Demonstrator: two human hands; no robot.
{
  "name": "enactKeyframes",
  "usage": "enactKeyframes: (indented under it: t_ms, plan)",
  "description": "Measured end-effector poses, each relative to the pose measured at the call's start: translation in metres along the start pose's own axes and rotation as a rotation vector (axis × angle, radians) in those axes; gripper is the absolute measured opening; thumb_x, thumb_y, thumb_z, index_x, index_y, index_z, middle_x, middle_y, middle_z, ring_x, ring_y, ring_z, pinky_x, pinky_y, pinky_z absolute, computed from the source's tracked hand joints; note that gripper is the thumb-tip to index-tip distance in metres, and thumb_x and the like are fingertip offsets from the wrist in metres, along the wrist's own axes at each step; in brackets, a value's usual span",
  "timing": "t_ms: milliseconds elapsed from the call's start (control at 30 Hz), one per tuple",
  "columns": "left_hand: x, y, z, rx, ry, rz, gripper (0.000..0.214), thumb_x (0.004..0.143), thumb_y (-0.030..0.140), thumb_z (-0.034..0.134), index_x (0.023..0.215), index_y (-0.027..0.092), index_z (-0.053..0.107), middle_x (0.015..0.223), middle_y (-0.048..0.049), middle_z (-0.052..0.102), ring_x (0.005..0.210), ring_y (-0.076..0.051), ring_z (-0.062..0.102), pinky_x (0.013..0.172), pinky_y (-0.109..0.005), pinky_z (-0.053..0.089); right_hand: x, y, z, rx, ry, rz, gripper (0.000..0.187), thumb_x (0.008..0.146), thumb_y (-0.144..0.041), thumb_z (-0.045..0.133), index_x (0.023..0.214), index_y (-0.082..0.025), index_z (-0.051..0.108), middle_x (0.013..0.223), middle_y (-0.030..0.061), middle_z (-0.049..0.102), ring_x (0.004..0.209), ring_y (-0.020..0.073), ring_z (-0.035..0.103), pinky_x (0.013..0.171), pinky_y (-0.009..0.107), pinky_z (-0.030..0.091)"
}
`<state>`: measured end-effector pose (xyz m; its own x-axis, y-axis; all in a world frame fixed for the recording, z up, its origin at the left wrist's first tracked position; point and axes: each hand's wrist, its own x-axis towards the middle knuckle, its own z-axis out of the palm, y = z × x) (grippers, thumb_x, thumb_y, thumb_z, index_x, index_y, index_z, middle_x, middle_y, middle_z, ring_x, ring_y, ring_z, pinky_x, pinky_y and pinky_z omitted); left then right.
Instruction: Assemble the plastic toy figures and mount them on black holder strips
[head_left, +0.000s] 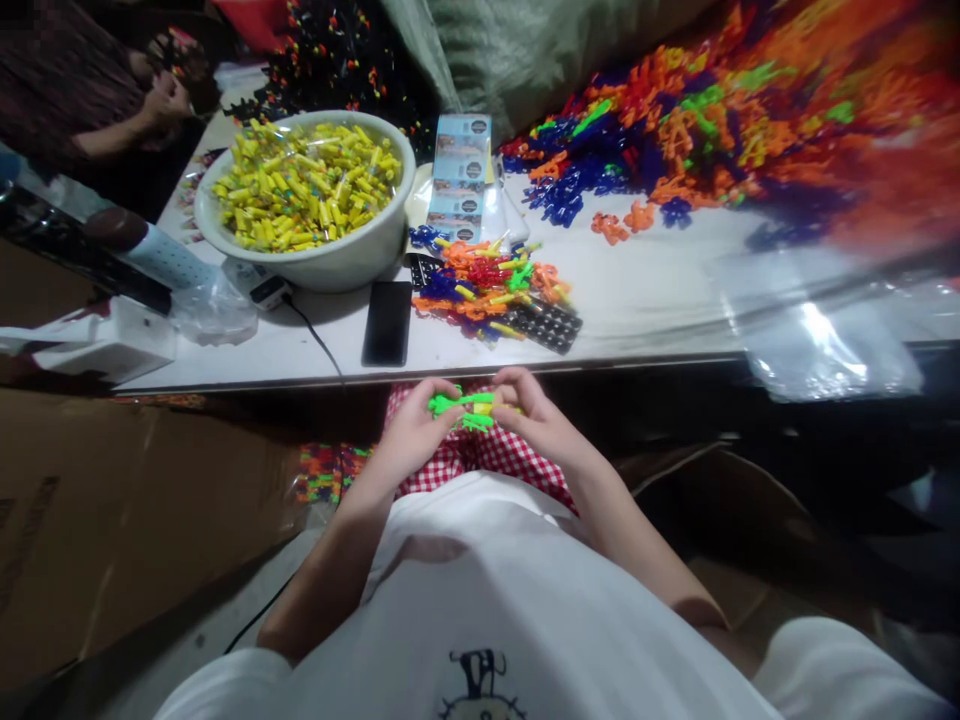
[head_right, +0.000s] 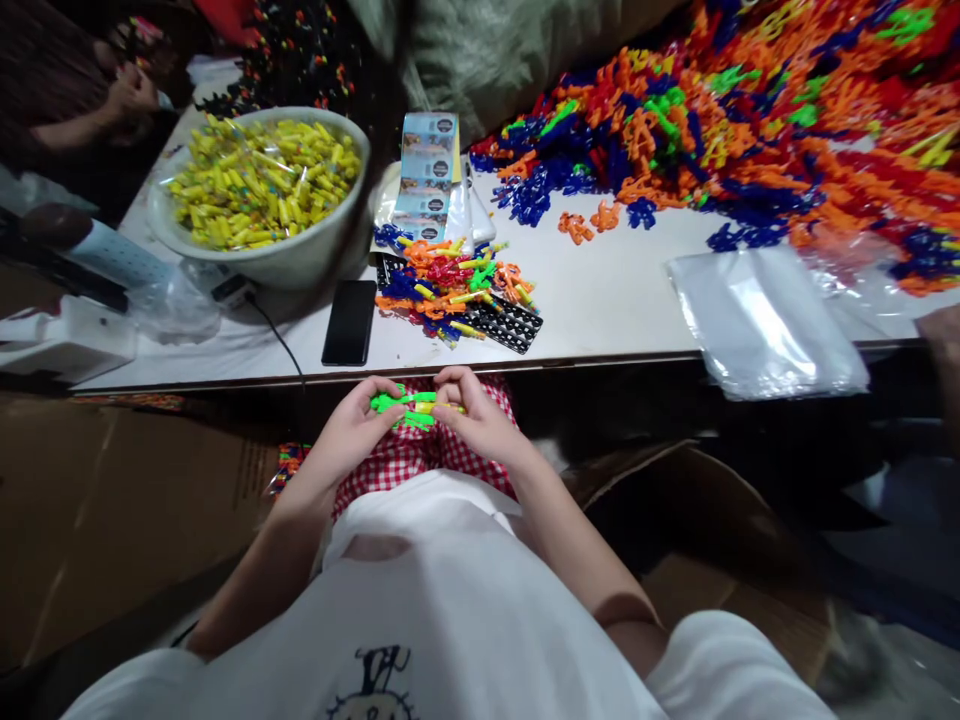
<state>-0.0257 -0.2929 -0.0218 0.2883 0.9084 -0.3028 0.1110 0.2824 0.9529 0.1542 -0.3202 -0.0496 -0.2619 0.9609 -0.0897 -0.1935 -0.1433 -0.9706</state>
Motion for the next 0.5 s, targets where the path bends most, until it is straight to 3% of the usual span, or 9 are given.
enactKeyframes:
  t_ms: [167, 300, 367, 400, 500]
  plan:
    - [0.003, -0.020, -0.004, 0.121, -0.005, 0.007, 0.013, 0.071, 0.026, 0.061, 0.082, 0.022, 0.056, 0.073, 0.0014, 0.055, 0.063, -0.013, 0.051, 0.060, -0.024, 0.042, 0.001, 0.009, 0.005, -0.160, 0.018, -0.009, 0.026, 0.082, -0.038, 0.053, 0.101, -0.024, 0.041, 0.071, -0.0045, 0.043, 0.063, 0.0110, 0.043, 0.059, 0.025, 0.036]
    - [0.016, -0.019, -0.012, 0.253, -0.026, 0.164, 0.010, 0.072, 0.031, 0.061, 0.081, 0.029, 0.057, 0.084, -0.0021, 0.060, 0.081, -0.021, 0.057, 0.071, -0.031, 0.046, 0.007, 0.018, 0.005, -0.121, 0.032, -0.011, 0.030, 0.081, -0.046, 0.053, 0.101, -0.027, 0.042, 0.074, -0.0034, 0.044, 0.062, 0.0117, 0.044, 0.058, 0.025, 0.036]
    - [0.042, -0.003, -0.026, 0.318, -0.039, 0.268, 0.032, 0.073, 0.036, 0.061, 0.104, 0.036, 0.054, 0.097, -0.0031, 0.061, 0.087, -0.022, 0.059, 0.076, -0.032, 0.047, 0.025, 0.018, -0.004, -0.123, 0.039, -0.081, 0.032, 0.078, -0.049, 0.055, 0.097, -0.027, 0.042, 0.076, -0.0029, 0.046, 0.065, 0.0124, 0.048, 0.061, 0.026, 0.039]
    - [0.059, 0.009, -0.036, 0.364, 0.013, 0.348, 0.039, 0.076, 0.038, 0.057, 0.114, 0.035, 0.050, 0.101, -0.0044, 0.060, 0.088, -0.022, 0.059, 0.079, -0.033, 0.048, 0.038, 0.014, -0.012, -0.145, 0.083, -0.136, 0.032, 0.078, -0.050, 0.056, 0.095, -0.026, 0.043, 0.079, -0.0019, 0.048, 0.069, 0.0132, 0.050, 0.064, 0.027, 0.041]
    - [0.121, 0.061, -0.080, 0.566, 0.344, 0.637, 0.040, 0.081, 0.043, 0.045, 0.115, 0.022, 0.051, 0.104, -0.0090, 0.060, 0.096, -0.024, 0.057, 0.091, -0.039, 0.043, 0.085, -0.020, -0.041, -0.304, 0.226, -0.233, 0.036, 0.080, -0.051, 0.052, 0.102, -0.024, 0.045, 0.090, 0.0031, 0.055, 0.087, 0.0178, 0.055, 0.074, 0.030, 0.044]
